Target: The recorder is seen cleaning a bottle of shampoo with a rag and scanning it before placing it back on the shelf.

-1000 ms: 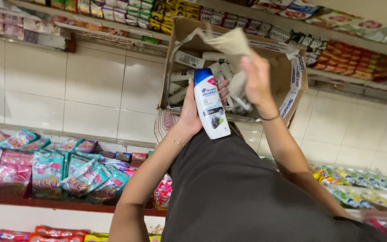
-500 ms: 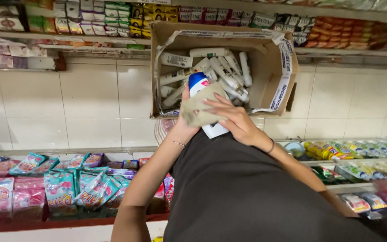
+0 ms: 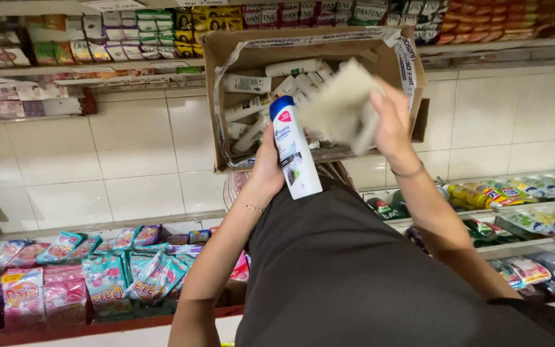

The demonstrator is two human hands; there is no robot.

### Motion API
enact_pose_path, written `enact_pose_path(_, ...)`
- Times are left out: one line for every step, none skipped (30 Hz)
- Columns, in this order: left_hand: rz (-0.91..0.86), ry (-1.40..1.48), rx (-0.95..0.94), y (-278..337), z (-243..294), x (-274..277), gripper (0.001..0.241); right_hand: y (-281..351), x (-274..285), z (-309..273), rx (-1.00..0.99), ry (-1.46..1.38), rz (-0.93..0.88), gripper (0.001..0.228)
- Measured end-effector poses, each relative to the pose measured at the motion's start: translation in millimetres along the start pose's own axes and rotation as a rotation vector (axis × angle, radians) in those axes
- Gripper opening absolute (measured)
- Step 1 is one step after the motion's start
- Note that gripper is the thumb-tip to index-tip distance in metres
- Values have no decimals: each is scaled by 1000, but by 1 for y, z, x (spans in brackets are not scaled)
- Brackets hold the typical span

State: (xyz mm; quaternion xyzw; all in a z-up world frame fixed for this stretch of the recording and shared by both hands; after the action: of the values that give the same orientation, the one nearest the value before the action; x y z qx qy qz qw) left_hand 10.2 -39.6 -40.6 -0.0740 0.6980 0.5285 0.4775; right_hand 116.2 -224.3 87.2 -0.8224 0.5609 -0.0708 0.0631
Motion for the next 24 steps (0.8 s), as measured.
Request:
enact_pose_path(0, -4, 3, -1, 0, 1, 58, -10, -8, 12, 1, 0, 4, 40)
enact_pose_path(12, 17, -8, -2, 1, 3, 57, -19, -15, 24, 18, 127, -9, 41)
enact_pose_path(24, 39, -18, -3, 1, 4, 56, -29, -23, 36, 35, 252, -21, 42)
enact_pose_path(25, 38, -19, -1, 2, 3, 56, -26, -32, 46, 36, 251, -21, 42)
enact_pose_path(11, 29, -40, 0, 5, 0, 58, -23, -45, 57, 18, 319, -134, 41)
enact_pose_path(-1, 22, -61, 3, 6, -2, 61, -19, -59, 69, -3, 387, -249, 41)
enact_pose_path(2, 23, -60, 1, 5, 0, 61, -17, -74, 58, -5, 385, -250, 41)
enact_pose_path(103, 41, -28, -1, 3, 6, 59, -18, -95, 43, 127, 392, -326, 44)
enact_pose_path(205, 59, 4, -3, 2, 12, 58, -17, -115, 27, 258, 398, -403, 53)
enact_pose_path(205, 59, 3, 4, 4, 11, 58, -12, -120, 17, 258, 397, -403, 53)
enact_pose_path(210, 62, -35, 11, 7, 11, 51, -5, -127, 12, 176, 359, -475, 51)
enact_pose_path(215, 68, -72, 18, 10, 10, 45, 3, -133, 6, 94, 318, -549, 50)
enact_pose_path(216, 69, -73, 11, 6, 23, 45, 7, -131, 1, 93, 318, -551, 50)
enact_pose_path(214, -80, -170, 7, 9, 35, 43, 13, -131, -6, 151, 293, -581, 49)
enact_pose_path(212, -228, -267, 4, 11, 46, 42, 20, -132, -14, 209, 269, -612, 48)
enact_pose_path(212, -230, -267, 2, 11, 49, 42, 24, -125, -17, 210, 269, -611, 48)
enact_pose_path(41, -18, -179, -3, 6, 48, 50, 29, -119, -19, 177, 241, -639, 46)
enact_pose_path(-128, 193, -91, -4, 2, 46, 59, 35, -115, -22, 144, 212, -668, 43)
enact_pose_path(-126, 192, -91, -8, 7, 43, 59, 38, -109, -28, 145, 210, -668, 43)
enact_pose_path(41, 83, -61, -13, 9, 48, 59, 43, -103, -35, 135, 110, -673, 44)
enact_pose_path(207, -28, -28, -17, 12, 53, 60, 47, -96, -42, 126, 10, -676, 45)
enact_pose_path(207, -29, -26, -12, 10, 48, 60, 49, -89, -42, 124, 10, -674, 45)
enact_pose_path(233, -14, -92, -7, 12, 44, 56, 51, -82, -41, 115, -3, -678, 43)
enact_pose_path(259, 1, -158, -1, 14, 40, 52, 54, -75, -40, 106, -17, -681, 41)
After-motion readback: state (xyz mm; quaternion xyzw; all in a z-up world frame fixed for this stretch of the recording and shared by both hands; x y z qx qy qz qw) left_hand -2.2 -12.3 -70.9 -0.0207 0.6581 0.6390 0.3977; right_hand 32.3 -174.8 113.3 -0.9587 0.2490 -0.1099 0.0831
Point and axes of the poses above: each hand's wrist, its own y-axis away from the middle knuckle, its own x-axis out of the back of the hand, z = x × y, the point moved 5 cm from there along -y, towards the middle knuckle, and after that the axes turned 8 degrees about x, right-handed, at the moved point
